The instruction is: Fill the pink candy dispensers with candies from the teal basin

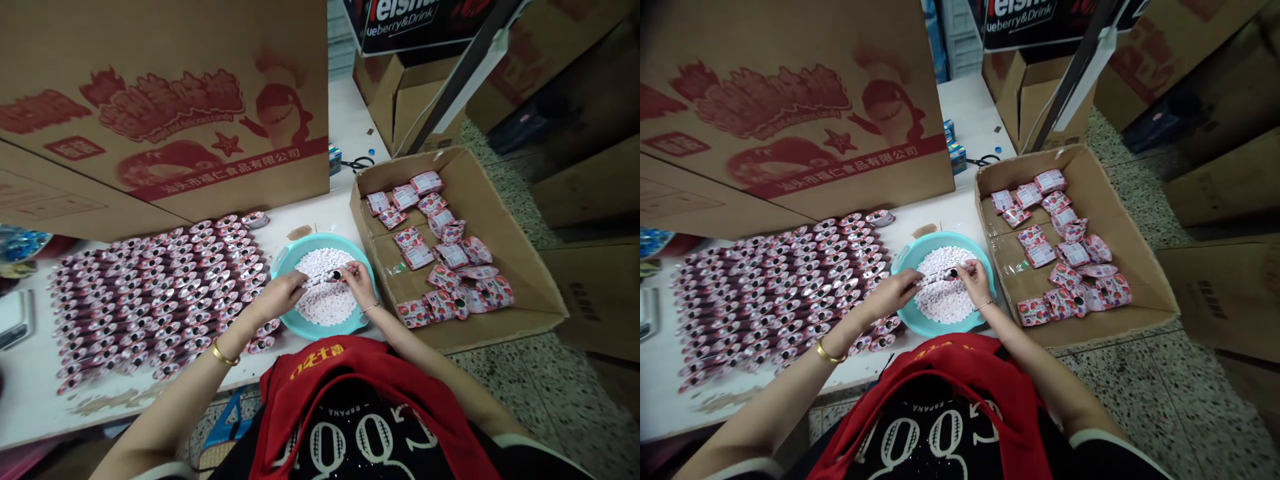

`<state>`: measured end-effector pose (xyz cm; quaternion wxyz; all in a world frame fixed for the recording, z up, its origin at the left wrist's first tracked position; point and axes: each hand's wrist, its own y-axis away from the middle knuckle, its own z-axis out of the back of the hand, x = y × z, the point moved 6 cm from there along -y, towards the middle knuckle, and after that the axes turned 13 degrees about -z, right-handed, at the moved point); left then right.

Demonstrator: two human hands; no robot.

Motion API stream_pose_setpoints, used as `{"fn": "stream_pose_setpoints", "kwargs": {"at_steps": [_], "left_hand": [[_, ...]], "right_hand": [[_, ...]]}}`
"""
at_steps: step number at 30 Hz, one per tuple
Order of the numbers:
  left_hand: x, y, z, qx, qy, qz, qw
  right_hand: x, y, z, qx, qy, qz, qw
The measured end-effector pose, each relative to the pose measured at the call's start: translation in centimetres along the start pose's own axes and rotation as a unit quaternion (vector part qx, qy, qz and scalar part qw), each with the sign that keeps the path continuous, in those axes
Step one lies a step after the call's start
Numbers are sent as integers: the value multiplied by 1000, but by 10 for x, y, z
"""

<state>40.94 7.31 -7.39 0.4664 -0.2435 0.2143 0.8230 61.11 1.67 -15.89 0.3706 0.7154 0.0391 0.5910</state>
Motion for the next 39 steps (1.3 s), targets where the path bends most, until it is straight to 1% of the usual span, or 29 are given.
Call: {"fn": "stream_pose_setpoints", "kwargs": {"at_steps": [2,4,6,8,10,11,13,15,16,18,20,22,24,27,29,32,34,36,37,39], "left_hand": [[-14,-13,5,58,-75,23,995],[-31,-25,6,100,-135,36,985],[-48,-35,8,116,-179,32,976],[-58,-38,12,119,-200,16,972],[-54,-36,17,112,-202,13,973],[-45,-34,20,101,-200,21,974],[-17,-31,21,65,-201,57,976],[18,-30,10,33,-202,104,973],[35,-32,-1,26,-197,127,972],[62,-38,-31,27,-168,156,973],[74,-45,-63,32,-132,158,978],[75,-49,-90,38,-100,142,984],[68,-49,-112,49,-63,115,990],[48,-45,-138,68,10,60,996],[34,-42,-150,73,61,31,995],[21,-36,-160,65,128,12,990],[18,-31,-159,60,162,7,985],[18,-22,-151,53,218,10,974],[19,-17,-145,44,253,15,966],[20,-7,-125,15,316,21,948]], "right_hand": [[-4,3,-3,-2,1,5,1000],[-6,5,-5,-2,1,2,1000],[-8,5,-6,6,-8,-12,1000],[-10,6,-6,14,-34,-35,999],[-11,5,-3,13,-71,-64,995],[-11,5,-1,11,-89,-77,993],[-10,3,2,9,-117,-96,988],[-8,1,4,15,-136,-107,985],[-7,0,5,19,-144,-110,983],[-6,-2,6,29,-159,-117,980],[-5,-3,6,36,-173,-123,977],[-4,-2,8,41,-186,-130,973],[-3,-2,9,43,-197,-136,970],[0,-1,11,42,-201,-141,968],[2,-3,10,42,-200,-142,968],[4,-6,8,50,-194,-137,970],[5,-9,7,58,-183,-132,972],[5,-11,6,60,-172,-130,975],[5,-12,6,60,-168,-130,975],[4,-13,6,60,-163,-133,976]]}}
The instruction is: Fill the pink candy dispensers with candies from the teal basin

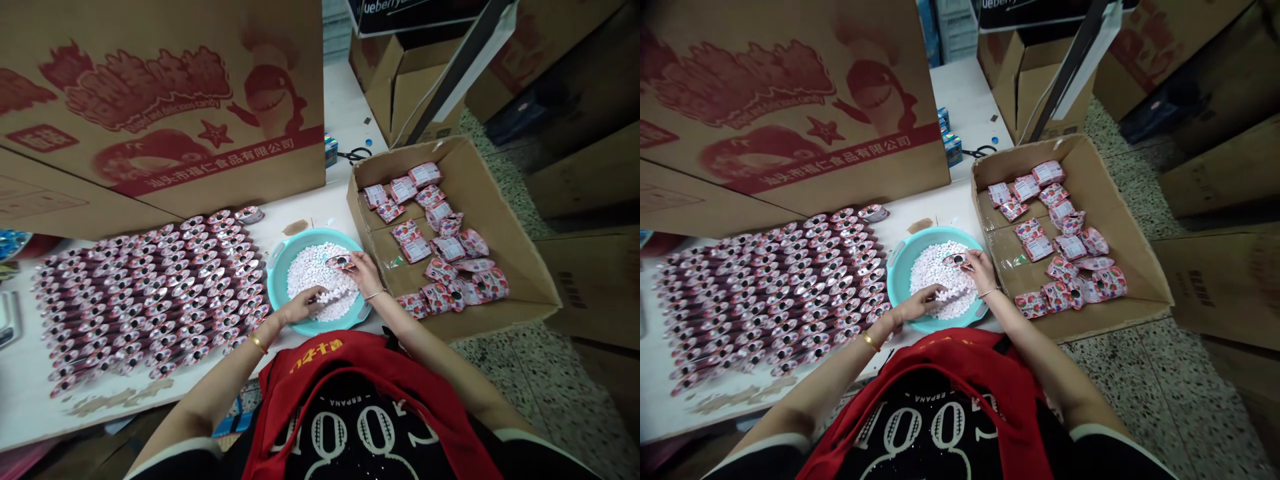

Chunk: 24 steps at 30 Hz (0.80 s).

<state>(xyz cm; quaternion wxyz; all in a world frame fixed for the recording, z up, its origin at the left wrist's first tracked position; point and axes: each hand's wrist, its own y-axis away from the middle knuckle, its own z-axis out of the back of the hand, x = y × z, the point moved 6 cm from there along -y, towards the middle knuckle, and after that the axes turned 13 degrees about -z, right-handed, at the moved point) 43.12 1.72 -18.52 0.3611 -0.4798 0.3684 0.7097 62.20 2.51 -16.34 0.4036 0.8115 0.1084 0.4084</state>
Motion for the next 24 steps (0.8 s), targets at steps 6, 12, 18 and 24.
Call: {"fn": "stream_pose_setpoints", "kwargs": {"at_steps": [6,12,18,24], "left_hand": [[-55,18,64,-53,-63,-34,996],[-107,-8,79,33,-330,25,943],[-159,-26,60,123,-534,68,834],[-157,-16,95,47,-492,42,868]], "right_hand": [[-8,-1,-3,-9,20,9,1000],[-23,2,-12,-11,60,33,998],[-34,4,-18,2,51,10,999],[-36,3,-18,29,-11,-46,998]]}}
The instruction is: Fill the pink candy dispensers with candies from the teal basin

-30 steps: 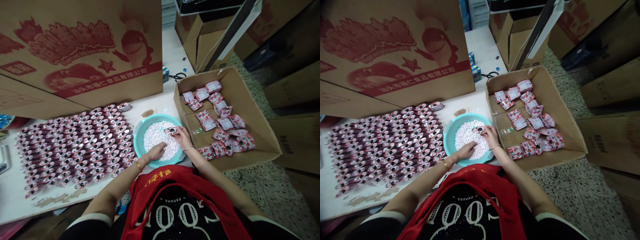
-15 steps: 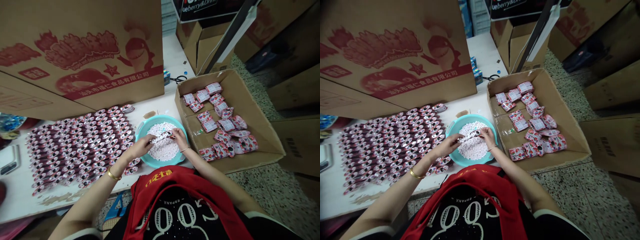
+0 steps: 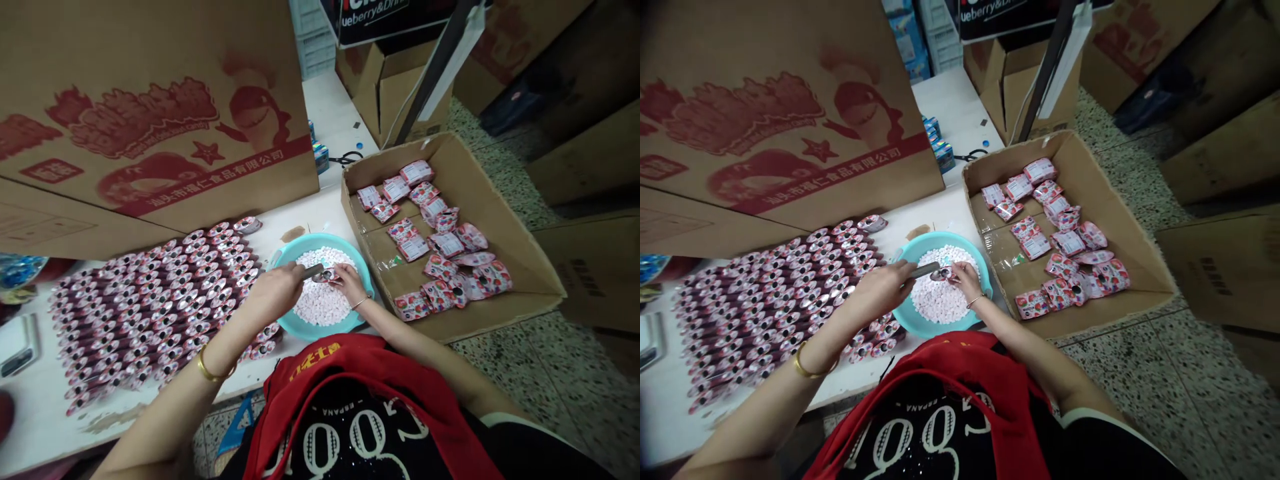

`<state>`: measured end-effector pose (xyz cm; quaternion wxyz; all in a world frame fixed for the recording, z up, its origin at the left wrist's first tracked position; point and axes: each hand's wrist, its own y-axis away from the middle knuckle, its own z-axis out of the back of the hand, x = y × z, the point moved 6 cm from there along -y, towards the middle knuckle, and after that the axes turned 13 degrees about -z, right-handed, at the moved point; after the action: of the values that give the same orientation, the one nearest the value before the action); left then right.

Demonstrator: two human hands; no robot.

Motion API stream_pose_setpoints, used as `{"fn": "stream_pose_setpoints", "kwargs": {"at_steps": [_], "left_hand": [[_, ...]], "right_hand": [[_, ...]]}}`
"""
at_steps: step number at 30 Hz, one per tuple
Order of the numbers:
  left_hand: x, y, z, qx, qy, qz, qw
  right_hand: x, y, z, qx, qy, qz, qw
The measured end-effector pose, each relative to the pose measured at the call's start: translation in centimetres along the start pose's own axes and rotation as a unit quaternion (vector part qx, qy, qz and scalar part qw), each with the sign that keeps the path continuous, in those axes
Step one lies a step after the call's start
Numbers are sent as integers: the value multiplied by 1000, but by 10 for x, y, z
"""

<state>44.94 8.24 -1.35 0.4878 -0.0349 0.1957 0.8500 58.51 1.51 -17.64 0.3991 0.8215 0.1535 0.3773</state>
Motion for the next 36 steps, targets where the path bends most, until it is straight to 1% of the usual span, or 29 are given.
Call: {"fn": "stream_pose_setpoints", "kwargs": {"at_steps": [3,5,7,9,10,11,12,13,14,15,16,17,18,20,21,22,23,25,26,27,28,29,30,31,32,33,34,35,36], "left_hand": [[13,-7,-18,-77,88,-45,992],[13,-17,-32,-99,129,-71,984],[13,-26,-39,-117,157,-88,977],[20,-34,-33,-149,179,-99,967],[28,-36,-27,-172,181,-98,963],[40,-38,-21,-196,177,-90,960],[56,-40,-15,-219,166,-72,959],[75,-41,-12,-238,151,-47,958],[95,-42,-11,-250,132,-17,959],[118,-42,-14,-254,114,15,960],[140,-41,-19,-250,100,48,962],[162,-40,-27,-240,89,80,963],[184,-39,-37,-226,81,110,965],[221,-35,-60,-190,76,159,966],[237,-32,-71,-174,75,179,965],[250,-30,-80,-163,76,195,964],[260,-27,-88,-158,77,208,962],[272,-22,-97,-162,80,226,957],[273,-19,-97,-177,79,233,953],[270,-16,-96,-200,78,238,947],[262,-13,-93,-225,79,234,942],[249,-13,-89,-249,85,216,940],[230,-14,-87,-265,98,181,942],[208,-17,-86,-264,118,131,948],[181,-23,-89,-242,141,71,957],[153,-30,-94,-204,159,13,966],[127,-37,-103,-157,165,-30,973],[104,-44,-114,-111,160,-53,979],[85,-51,-127,-75,147,-55,985]], "right_hand": [[-3,4,-9,22,-8,-7,1000],[-1,7,-18,33,3,11,999],[9,10,-26,50,20,27,998],[34,15,-24,40,62,67,995],[54,18,-17,14,101,105,989],[77,23,-5,-31,153,158,975],[103,29,10,-92,218,219,946],[128,34,28,-162,279,278,905],[150,37,48,-233,336,321,854],[167,36,68,-291,405,337,798],[177,29,87,-335,475,322,747],[182,18,107,-368,537,280,705],[182,7,126,-397,586,222,670],[171,-15,157,-433,653,102,613],[164,-23,165,-443,674,63,588],[157,-29,170,-450,689,41,567],[151,-34,171,-456,700,37,548],[145,-39,168,-466,710,58,525],[145,-39,168,-468,709,70,522],[145,-38,168,-467,705,81,528],[146,-36,170,-461,695,92,543],[148,-34,173,-451,680,103,569],[150,-29,176,-442,654,119,602],[153,-23,179,-436,616,141,640],[156,-15,181,-433,568,173,678],[159,-5,181,-430,512,211,713],[161,7,178,-424,452,252,743],[162,19,173,-412,396,290,768],[162,30,165,-392,344,319,791]]}}
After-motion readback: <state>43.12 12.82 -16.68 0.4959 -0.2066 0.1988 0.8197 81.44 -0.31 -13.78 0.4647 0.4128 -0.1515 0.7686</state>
